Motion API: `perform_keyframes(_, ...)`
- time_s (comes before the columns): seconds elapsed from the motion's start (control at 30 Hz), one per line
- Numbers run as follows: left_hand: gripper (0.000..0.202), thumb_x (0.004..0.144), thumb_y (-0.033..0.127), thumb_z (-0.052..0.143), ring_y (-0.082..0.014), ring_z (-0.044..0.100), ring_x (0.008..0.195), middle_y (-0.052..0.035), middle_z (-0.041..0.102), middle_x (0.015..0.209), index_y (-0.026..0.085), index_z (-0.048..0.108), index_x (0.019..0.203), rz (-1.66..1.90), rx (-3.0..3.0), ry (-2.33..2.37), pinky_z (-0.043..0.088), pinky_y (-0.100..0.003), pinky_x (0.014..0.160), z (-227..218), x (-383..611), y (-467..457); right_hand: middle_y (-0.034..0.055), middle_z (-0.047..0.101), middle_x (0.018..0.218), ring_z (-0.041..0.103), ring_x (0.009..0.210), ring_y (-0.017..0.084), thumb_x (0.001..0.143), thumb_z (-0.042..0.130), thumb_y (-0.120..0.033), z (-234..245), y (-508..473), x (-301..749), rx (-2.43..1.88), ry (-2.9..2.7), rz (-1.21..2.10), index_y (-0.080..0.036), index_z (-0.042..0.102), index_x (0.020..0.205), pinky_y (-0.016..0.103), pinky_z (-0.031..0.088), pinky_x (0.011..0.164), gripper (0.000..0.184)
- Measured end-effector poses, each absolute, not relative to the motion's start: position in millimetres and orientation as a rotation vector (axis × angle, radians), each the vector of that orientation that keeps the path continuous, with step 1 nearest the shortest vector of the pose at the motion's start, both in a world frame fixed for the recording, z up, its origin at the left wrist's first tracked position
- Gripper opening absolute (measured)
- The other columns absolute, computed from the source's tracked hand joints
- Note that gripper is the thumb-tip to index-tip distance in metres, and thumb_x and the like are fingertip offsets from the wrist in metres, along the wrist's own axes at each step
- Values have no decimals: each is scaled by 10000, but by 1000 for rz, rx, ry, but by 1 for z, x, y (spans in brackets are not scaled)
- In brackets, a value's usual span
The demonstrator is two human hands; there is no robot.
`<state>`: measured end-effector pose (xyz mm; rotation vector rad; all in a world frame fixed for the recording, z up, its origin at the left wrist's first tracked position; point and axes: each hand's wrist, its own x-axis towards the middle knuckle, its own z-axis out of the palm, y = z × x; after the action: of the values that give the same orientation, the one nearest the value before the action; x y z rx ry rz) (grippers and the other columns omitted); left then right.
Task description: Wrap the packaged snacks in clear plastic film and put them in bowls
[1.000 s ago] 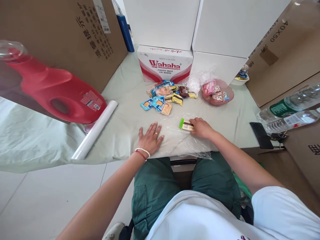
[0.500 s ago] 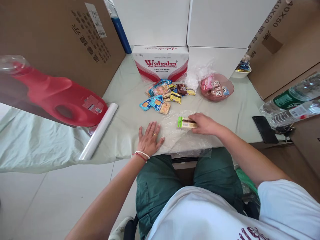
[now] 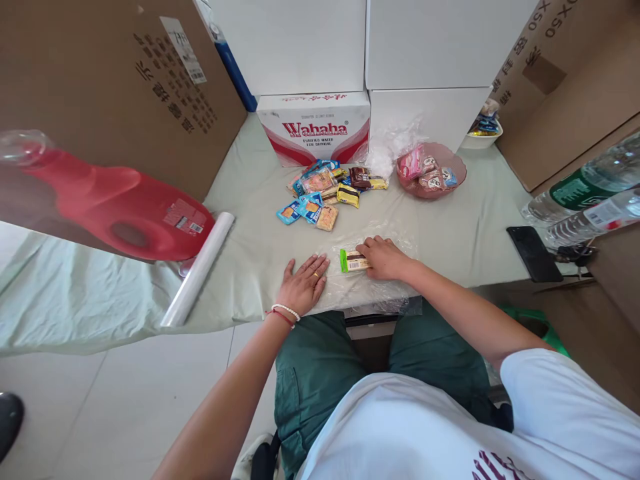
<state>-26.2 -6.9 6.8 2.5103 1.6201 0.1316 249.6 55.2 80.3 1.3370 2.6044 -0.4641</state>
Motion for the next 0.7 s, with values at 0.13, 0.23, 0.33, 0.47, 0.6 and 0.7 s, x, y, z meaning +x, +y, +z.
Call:
perform_keyframes(0.13,566,1091,421,275,-278,412,1566,-66,443,1672,350,397,1639,166,2462,1680,165,-670,1281,7,-23,-10,174,598,1326,528,1216,353,875,635,-251,74,56,254,1348,2589,-483,-191,570,1418,442,443,964,551)
perform_keyframes(0.23,570,1092,423,269,-275,410,1567,-62,436,1676,351,383,1646,178,2433,1720,148,-678,1284,7,-22,-12,176,595,1326,526,1217,359,874,634,-256,73,55,257,1350,2599,-488,-191,565,1432,447,443,967,566)
perform_keyframes(0.33,573,1092,421,260,-276,406,1570,-61,425,1683,350,375,1649,161,2435,1721,152,-686,1281,7,-22,-12,182,597,1326,523,1219,369,870,642,-263,74,55,256,1363,2593,-493,-187,571,1431,456,448,969,570)
perform_keyframes(0.47,576,1092,419,253,-272,399,1574,-68,414,1688,335,377,1648,154,2438,1718,152,-688,1280,6,-22,-12,198,588,1354,512,1245,380,884,635,-263,74,55,251,1410,2561,-491,-176,558,1455,479,456,990,582)
perform_keyframes(0.6,575,1089,418,255,-268,396,1576,-65,420,1688,338,399,1639,154,2424,1734,170,-669,1284,7,-22,-12,210,497,1526,472,1348,398,897,667,-288,78,52,260,1436,2558,-565,-186,468,1556,528,433,1076,696)
perform_keyframes(0.7,575,1091,422,232,-260,401,1573,-60,420,1690,348,411,1633,149,2396,1745,185,-657,1285,7,-22,-12,204,391,1639,416,1443,375,965,644,-379,80,34,283,1498,2720,-635,-179,400,1603,530,388,1168,711)
